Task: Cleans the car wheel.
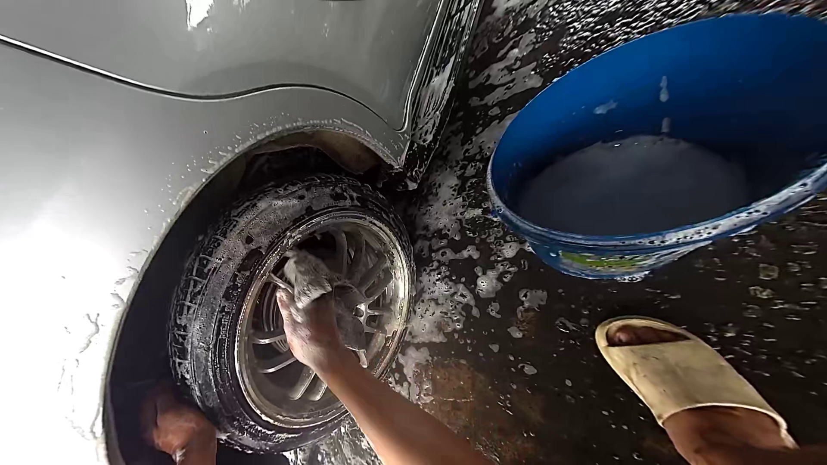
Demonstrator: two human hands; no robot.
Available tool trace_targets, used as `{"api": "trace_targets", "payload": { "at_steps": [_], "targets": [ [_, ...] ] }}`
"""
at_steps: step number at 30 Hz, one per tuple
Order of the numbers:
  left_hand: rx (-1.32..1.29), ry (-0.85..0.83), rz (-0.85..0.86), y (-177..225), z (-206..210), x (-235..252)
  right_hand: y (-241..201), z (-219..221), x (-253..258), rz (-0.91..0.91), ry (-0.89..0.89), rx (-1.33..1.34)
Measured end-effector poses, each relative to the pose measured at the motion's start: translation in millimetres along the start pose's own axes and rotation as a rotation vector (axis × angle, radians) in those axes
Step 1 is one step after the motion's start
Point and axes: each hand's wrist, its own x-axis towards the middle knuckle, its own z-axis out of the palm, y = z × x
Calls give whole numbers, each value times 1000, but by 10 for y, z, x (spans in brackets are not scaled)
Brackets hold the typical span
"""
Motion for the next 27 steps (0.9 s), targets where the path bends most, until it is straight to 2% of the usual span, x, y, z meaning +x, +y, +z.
{"api": "trace_targets", "payload": {
  "at_steps": [3, 5, 9, 11, 14, 17, 19, 22, 27],
  "targets": [
    [45, 2, 8, 11, -23, -14, 23, 149, 386, 42, -139, -263],
    [50, -5, 41, 7, -17, 12, 82, 121, 541, 63, -211, -349],
    [20, -21, 13, 16, -27, -20, 289, -150, 839, 148, -376, -140],
    [18, -22, 24, 66, -55, -56, 279, -212, 957, 119, -433, -196],
    [32, -29, 46, 91, -55, -60, 48, -60, 586, 104, -250, -253],
    [90, -18, 35, 52, -92, -57, 104, 292, 108, -56, -146, -241],
    [96, -8, 51, 20, -56, -47, 78, 152, 62, -85, -141, -203],
    [120, -15, 75, -14, -50, -13, -146, -154, 64, -7, -203, -82],
    [127, -15, 20, 14, -54, -24, 26, 186, 241, 150, -248, 85]
  ]
}}
